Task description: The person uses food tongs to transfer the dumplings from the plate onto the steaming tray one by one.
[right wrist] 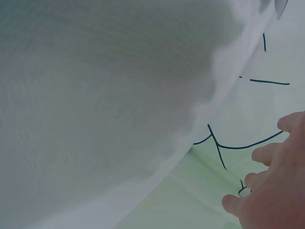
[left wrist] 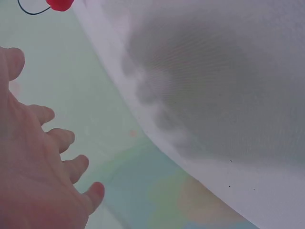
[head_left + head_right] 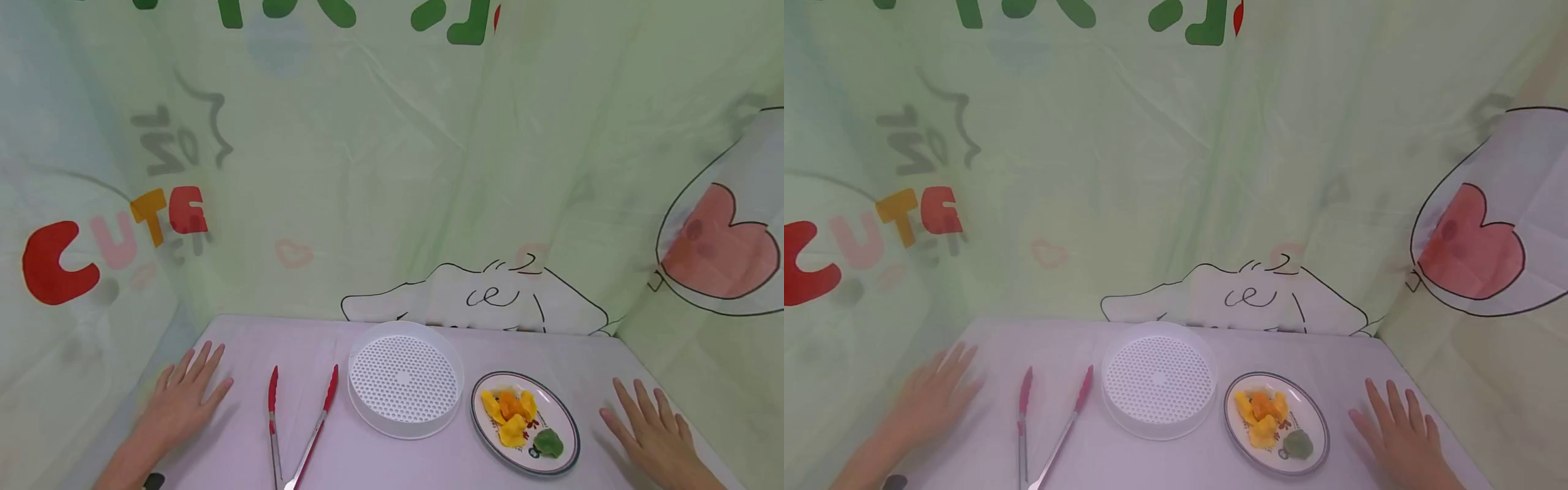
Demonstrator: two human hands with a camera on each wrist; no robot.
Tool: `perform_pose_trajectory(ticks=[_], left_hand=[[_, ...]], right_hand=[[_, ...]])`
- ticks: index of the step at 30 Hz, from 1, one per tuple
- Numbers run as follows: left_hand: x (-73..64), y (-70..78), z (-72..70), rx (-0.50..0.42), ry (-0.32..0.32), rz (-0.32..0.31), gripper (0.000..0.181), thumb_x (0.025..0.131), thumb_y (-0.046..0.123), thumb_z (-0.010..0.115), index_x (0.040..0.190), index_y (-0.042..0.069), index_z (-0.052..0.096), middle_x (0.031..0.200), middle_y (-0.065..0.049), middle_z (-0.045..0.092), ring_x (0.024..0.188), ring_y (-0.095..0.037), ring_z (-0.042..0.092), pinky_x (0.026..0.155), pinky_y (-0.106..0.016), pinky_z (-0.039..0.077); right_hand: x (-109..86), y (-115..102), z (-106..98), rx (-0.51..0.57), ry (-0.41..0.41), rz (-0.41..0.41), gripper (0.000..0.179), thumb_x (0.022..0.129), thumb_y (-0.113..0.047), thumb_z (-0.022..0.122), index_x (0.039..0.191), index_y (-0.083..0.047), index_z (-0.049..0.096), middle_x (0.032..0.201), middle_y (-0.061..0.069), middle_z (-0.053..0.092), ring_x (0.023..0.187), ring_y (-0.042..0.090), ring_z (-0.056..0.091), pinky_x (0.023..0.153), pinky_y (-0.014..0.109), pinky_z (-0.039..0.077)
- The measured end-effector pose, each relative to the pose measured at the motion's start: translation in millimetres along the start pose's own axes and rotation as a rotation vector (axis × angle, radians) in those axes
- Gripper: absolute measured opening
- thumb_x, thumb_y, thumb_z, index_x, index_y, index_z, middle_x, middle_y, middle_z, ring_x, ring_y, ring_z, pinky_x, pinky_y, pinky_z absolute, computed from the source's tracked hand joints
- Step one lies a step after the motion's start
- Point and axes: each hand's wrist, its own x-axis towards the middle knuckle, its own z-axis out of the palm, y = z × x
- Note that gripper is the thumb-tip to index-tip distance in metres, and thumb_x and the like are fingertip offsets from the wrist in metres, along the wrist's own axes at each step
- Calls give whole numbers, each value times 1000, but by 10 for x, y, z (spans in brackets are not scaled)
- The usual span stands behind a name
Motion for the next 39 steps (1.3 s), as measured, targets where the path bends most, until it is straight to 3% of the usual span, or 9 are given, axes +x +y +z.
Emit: perform_pose_trajectory(ticks=[5, 12, 18, 21, 25, 29, 31, 34, 39], left_hand=[[-70, 16, -6, -8, 5, -2, 76, 102, 56, 45, 162, 18, 17, 165, -19, 24, 149, -48, 20, 111, -69, 14], [-130, 110, -63, -7, -63, -37, 79, 101, 56, 48, 160, 10, 22, 162, -24, 27, 147, -51, 20, 111, -70, 14], [-180, 217, -1, -5, -100, -61, 79, 99, 54, 52, 154, 2, 32, 157, -29, 33, 144, -54, 24, 111, -74, 17], [-197, 297, 46, -28, -129, -77, 82, 98, 53, 55, 154, -2, 30, 155, -32, 33, 142, -57, 26, 110, -75, 21], [-203, 489, 26, -94, -121, -60, 79, 97, 42, 62, 151, -7, 32, 149, -34, 42, 136, -55, 39, 105, -71, 35], [-247, 799, -44, -158, -150, -80, 77, 98, 41, 61, 152, -5, 31, 147, -32, 46, 132, -53, 47, 103, -65, 42], [-295, 972, -39, -173, -179, -108, 82, 97, 50, 59, 154, -2, 30, 147, -31, 46, 132, -52, 48, 103, -66, 42], [-376, 1197, 39, -158, -212, -142, 94, 92, 66, 56, 155, 1, 29, 149, -30, 44, 132, -52, 47, 102, -67, 42], [-482, 1437, 218, -87, -258, -175, 110, 81, 80, 56, 157, 4, 29, 153, -33, 36, 136, -53, 40, 100, -70, 39]], right_hand=[[-25, 0, 15, -1, 8, -14, 82, 106, -54, 35, 160, -13, -10, 160, 34, -15, 143, 57, -27, 99, 84, -2], [-57, -29, 26, -8, 11, -4, 82, 105, -55, 35, 160, -13, -10, 159, 35, -13, 143, 57, -24, 100, 84, 0], [-81, -46, -1, 3, -9, -15, 80, 106, -53, 34, 160, -13, -10, 160, 33, -16, 143, 53, -29, 101, 83, -2], [-88, -71, -7, 18, 7, -48, 75, 107, -48, 35, 161, -8, 2, 161, 36, -3, 146, 54, -22, 101, 82, 3], [-95, -172, -17, 29, 63, -116, 59, 106, -38, 45, 147, 3, 41, 148, 38, 37, 141, 60, 22, 95, 79, 24], [-40, -348, -50, 70, 26, -115, 46, 104, -34, 54, 125, 7, 61, 120, 30, 64, 109, 46, 59, 85, 63, 48], [5, -440, -81, 108, -41, -79, 45, 104, -33, 53, 123, 7, 63, 110, 22, 70, 96, 35, 65, 78, 51, 54], [49, -549, -101, 138, -119, -25, 44, 105, -34, 51, 120, 5, 64, 101, 13, 72, 86, 22, 63, 71, 38, 53], [48, -666, -91, 165, -186, 18, 45, 105, -36, 51, 119, 4, 64, 101, 14, 71, 87, 21, 62, 75, 41, 56]])
